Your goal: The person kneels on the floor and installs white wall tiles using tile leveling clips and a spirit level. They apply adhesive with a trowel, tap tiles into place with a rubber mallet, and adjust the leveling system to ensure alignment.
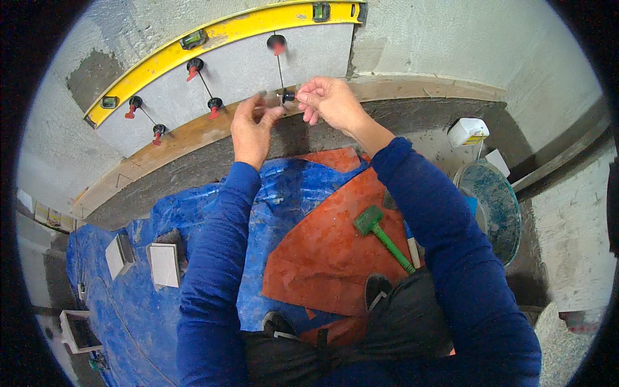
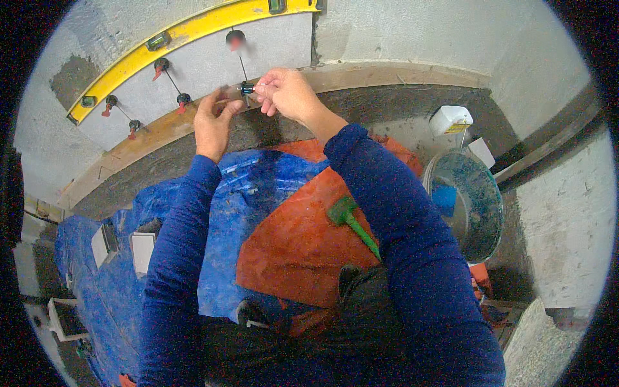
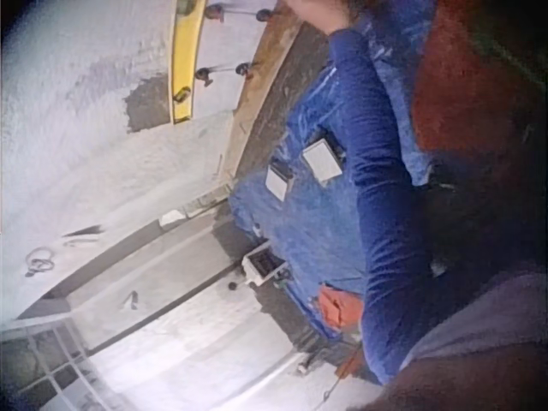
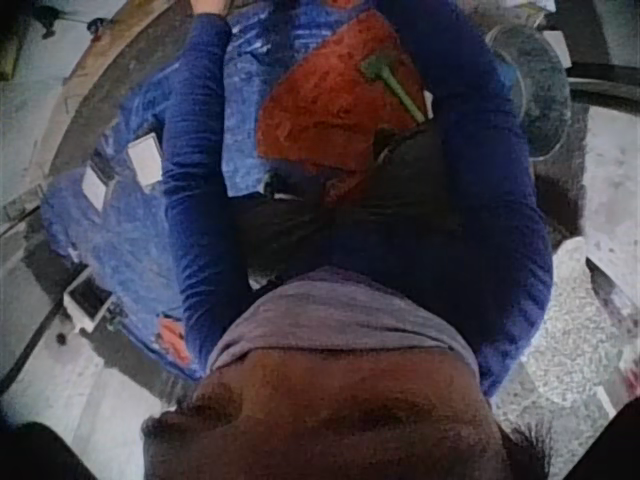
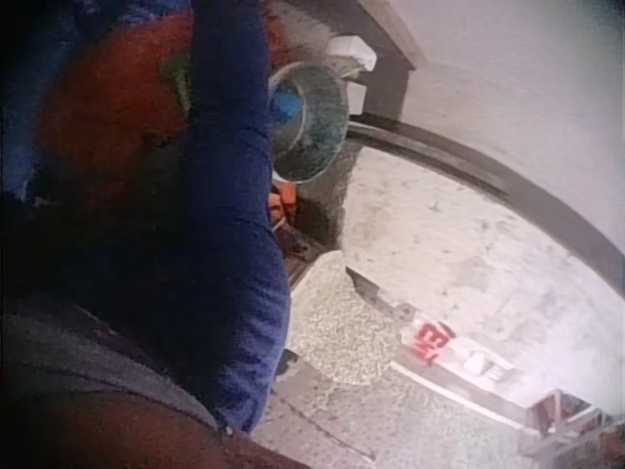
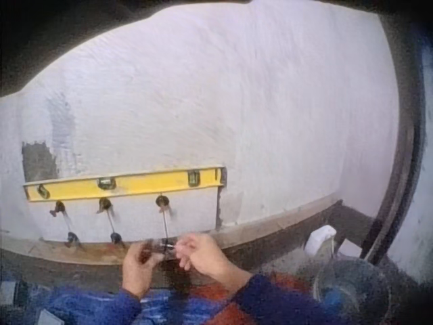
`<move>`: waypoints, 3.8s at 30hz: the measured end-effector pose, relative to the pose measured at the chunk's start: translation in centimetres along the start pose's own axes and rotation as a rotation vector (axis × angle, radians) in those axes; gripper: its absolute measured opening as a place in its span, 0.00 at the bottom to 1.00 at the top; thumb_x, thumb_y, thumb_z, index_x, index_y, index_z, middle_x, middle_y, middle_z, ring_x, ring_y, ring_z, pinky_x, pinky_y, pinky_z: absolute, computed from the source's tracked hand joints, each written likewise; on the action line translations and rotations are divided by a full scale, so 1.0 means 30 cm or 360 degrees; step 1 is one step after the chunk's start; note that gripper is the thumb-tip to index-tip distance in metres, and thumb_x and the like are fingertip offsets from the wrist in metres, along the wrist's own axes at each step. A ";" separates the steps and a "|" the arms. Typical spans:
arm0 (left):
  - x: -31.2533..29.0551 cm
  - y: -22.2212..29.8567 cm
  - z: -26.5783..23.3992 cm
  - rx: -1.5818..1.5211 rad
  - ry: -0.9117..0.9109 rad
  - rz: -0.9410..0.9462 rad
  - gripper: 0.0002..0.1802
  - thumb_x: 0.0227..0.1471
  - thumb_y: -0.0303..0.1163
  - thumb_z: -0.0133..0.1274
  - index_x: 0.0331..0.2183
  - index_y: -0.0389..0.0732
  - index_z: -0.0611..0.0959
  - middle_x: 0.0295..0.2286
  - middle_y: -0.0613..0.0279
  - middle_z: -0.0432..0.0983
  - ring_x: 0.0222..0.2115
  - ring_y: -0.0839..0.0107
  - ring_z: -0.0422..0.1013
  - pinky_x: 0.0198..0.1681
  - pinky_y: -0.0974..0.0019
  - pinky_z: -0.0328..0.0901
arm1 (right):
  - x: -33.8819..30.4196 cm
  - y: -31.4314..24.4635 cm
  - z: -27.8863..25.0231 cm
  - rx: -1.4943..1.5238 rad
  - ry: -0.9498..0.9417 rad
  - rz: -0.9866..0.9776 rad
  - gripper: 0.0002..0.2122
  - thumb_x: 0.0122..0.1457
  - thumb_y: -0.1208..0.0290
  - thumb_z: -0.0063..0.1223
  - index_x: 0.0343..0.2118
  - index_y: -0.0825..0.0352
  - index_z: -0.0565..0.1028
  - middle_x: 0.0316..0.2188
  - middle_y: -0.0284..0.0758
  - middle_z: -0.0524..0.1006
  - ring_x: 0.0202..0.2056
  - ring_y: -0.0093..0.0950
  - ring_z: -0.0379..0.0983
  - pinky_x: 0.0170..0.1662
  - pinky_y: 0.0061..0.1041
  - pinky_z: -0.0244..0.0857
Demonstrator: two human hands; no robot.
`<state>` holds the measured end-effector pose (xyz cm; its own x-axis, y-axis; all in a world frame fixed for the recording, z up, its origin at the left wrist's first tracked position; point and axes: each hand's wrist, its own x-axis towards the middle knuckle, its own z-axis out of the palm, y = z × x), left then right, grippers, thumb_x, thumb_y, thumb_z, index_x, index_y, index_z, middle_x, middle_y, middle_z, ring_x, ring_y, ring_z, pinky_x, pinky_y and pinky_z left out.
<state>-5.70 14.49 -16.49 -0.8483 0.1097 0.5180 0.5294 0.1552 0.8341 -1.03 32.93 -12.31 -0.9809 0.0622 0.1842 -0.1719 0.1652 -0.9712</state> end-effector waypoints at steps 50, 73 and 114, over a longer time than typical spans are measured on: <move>-0.061 -0.204 -0.189 0.0076 -0.0697 -0.0520 0.15 0.58 0.36 0.57 0.41 0.35 0.85 0.30 0.63 0.81 0.31 0.74 0.76 0.34 0.69 0.68 | 0.121 0.078 0.205 -0.1194 0.0954 -0.0708 0.06 0.57 0.71 0.57 0.28 0.67 0.76 0.23 0.47 0.78 0.29 0.50 0.77 0.33 0.46 0.69; 0.155 0.064 0.087 -0.0909 -0.0132 -0.1226 0.17 0.63 0.44 0.51 0.39 0.41 0.83 0.31 0.64 0.80 0.29 0.71 0.75 0.35 0.65 0.67 | 0.109 0.039 0.189 -0.1103 0.0757 -0.0241 0.16 0.63 0.61 0.49 0.29 0.70 0.79 0.30 0.54 0.79 0.34 0.56 0.76 0.39 0.51 0.70; 0.230 -0.025 0.088 -0.1433 -0.0652 -0.1422 0.16 0.65 0.43 0.44 0.28 0.45 0.76 0.16 0.72 0.64 0.15 0.73 0.59 0.15 0.65 0.53 | 0.104 0.040 0.232 0.0938 0.0491 0.0342 0.10 0.67 0.69 0.46 0.30 0.68 0.72 0.17 0.30 0.69 0.13 0.22 0.63 0.15 0.24 0.55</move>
<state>-11.94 17.72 -14.04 -0.7495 0.6206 -0.2303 -0.5297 -0.3536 0.7710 -4.95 26.47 -13.96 -0.9432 0.3246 -0.0711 -0.0834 -0.4382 -0.8950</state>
